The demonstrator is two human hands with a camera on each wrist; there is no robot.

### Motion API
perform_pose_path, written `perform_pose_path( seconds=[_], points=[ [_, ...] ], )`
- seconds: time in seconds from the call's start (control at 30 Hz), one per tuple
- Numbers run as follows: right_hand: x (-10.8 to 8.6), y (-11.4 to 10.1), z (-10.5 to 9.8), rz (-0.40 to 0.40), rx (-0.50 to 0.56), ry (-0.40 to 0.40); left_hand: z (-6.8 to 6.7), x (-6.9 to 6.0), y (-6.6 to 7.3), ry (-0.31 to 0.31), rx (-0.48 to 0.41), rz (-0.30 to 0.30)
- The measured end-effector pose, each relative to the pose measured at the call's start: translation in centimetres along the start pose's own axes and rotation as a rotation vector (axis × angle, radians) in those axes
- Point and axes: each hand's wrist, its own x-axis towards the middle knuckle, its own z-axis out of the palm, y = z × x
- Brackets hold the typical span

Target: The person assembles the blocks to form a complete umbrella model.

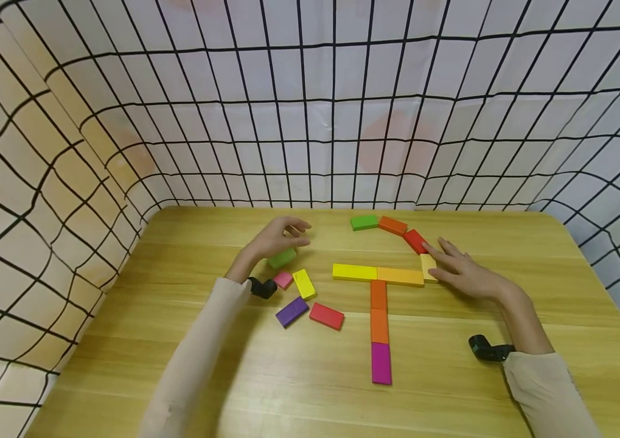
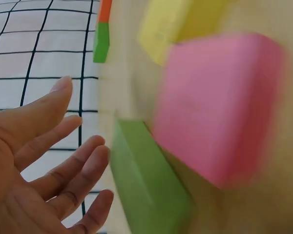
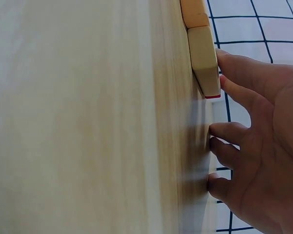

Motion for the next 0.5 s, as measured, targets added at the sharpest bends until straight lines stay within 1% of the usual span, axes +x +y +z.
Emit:
perform_pose_path(
  seconds=[0.1,0.17,0.3,0.5],
  points=[
    [0.0,0.0,-0.1,-0.004,0.001,0.0,-0.2,-1.5,-1.0,-0.006,0.024,-0.002],
    [0.0,0.0,-0.1,-0.004,-0.002,-0.001,-0.4,-2.4,-1.3,-0.008,0.031,-0.006],
    [0.0,0.2,0.0,-0.002,0.0,0.0,-0.6,-3.9,-1.7,0.0,0.05,-0.011],
    [0.1,0.3,0.0,-0.006,0.001,0.0,-1.0,-6.0,-2.0,0.009,0.063,0.003]
  ],
)
